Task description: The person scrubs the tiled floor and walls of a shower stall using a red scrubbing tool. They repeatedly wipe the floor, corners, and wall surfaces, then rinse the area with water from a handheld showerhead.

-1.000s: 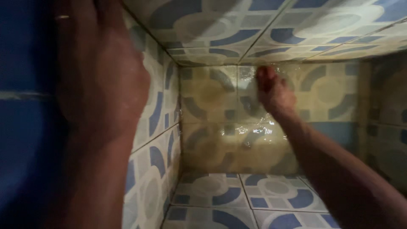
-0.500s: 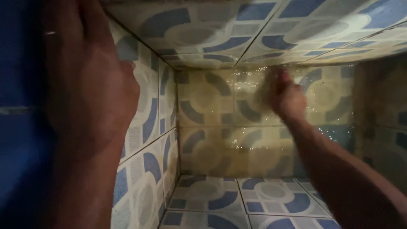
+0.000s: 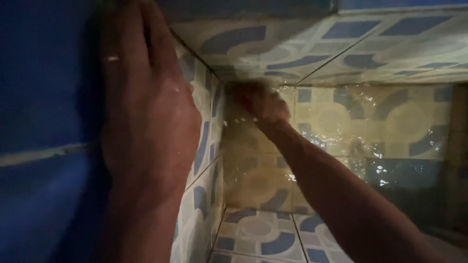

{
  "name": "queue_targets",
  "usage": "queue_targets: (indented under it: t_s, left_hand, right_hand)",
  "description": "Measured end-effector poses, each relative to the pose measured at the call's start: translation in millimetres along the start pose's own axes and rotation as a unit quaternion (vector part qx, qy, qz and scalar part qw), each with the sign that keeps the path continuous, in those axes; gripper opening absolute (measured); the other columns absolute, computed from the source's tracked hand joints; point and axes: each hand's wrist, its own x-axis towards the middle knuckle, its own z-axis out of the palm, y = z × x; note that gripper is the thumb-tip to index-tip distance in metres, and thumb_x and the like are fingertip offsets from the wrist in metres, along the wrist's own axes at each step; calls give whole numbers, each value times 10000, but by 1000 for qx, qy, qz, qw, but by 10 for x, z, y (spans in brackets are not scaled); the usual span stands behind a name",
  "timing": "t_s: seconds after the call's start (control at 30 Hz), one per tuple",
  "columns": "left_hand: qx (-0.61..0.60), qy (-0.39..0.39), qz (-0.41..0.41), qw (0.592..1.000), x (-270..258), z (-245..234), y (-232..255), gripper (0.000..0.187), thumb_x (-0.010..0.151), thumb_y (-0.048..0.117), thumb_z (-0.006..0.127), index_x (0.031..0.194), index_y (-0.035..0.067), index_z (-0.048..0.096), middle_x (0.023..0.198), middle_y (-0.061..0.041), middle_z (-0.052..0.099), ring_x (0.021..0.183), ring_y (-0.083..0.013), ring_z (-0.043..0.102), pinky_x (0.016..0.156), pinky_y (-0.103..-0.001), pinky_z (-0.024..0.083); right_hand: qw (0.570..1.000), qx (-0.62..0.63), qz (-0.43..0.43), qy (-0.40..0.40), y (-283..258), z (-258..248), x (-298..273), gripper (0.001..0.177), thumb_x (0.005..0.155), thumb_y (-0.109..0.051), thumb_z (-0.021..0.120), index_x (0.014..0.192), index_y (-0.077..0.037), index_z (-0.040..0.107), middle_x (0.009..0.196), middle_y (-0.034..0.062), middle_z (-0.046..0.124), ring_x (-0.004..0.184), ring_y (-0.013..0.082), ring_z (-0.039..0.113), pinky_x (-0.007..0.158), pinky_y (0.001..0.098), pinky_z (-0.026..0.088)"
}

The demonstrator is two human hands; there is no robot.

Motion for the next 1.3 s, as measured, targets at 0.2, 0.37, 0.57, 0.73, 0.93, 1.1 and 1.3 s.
queue_targets:
  t_s: [0.2, 0.37, 0.57, 0.73, 0.93, 1.1, 1.3]
  left_hand:
    - [102, -2, 20, 995, 6, 6, -5, 705, 934, -26, 753, 1540, -133, 410, 1571, -280, 376, 1486, -445, 407, 1250, -438, 444]
    - [58, -9, 7, 998, -48, 18, -8, 794, 879, 36, 826, 1523, -154, 402, 1549, -317, 365, 1421, -472, 430, 1138, -453, 470]
    - [67, -16, 0, 998, -15, -16, 81, 878, 825, 69, 883, 1535, -138, 411, 1554, -286, 364, 1404, -461, 448, 1104, -457, 484]
    - [65, -9, 22, 998, -14, 4, 70, 878, 862, 82, 889, 1554, -148, 401, 1580, -280, 353, 1447, -448, 433, 1164, -445, 476]
    - [61, -13, 19, 998, -73, 26, 6, 853, 882, 32, 877, 1550, -170, 386, 1614, -288, 335, 1497, -458, 382, 1231, -445, 444]
    - [74, -7, 34, 997, -80, -7, -16, 814, 917, 42, 878, 1530, -172, 387, 1590, -287, 333, 1525, -454, 377, 1274, -440, 428]
    - [66, -25, 16, 997, -44, -3, 32, 891, 874, 61, 886, 1585, -155, 395, 1614, -281, 350, 1472, -459, 407, 1202, -463, 444]
  right_hand:
    - [994, -81, -54, 42, 878, -294, -140, 641, 1064, -504, 375, 1620, -244, 190, 1653, 192, 285, 1196, 434, 614, 777, 540, 630]
    - [956, -195, -106, 193, 1849, -344, -37, 631, 995, -565, 468, 1548, -297, 326, 1540, 189, 415, 1155, 451, 613, 825, 578, 566]
    - [981, -27, 11, 191, 2729, -703, -208, 643, 992, -610, 549, 1491, -210, 486, 1198, 259, 673, 968, 476, 696, 803, 572, 562]
    - [982, 4, 42, 182, 3162, -744, -139, 567, 991, -554, 625, 1223, -43, 707, 999, 222, 751, 915, 403, 747, 896, 523, 564]
    - [960, 62, 167, 215, 3459, -733, -147, 525, 822, -454, 773, 1071, 7, 737, 1010, 247, 747, 955, 388, 725, 840, 481, 568]
    - [968, 114, 171, 144, 2878, -511, -187, 755, 1074, -637, 460, 949, 35, 783, 899, 253, 778, 942, 401, 771, 951, 455, 577]
    - [971, 134, 43, 194, 1671, 30, -224, 463, 959, -457, 485, 1305, -167, 589, 1190, 260, 647, 1062, 500, 626, 910, 584, 499]
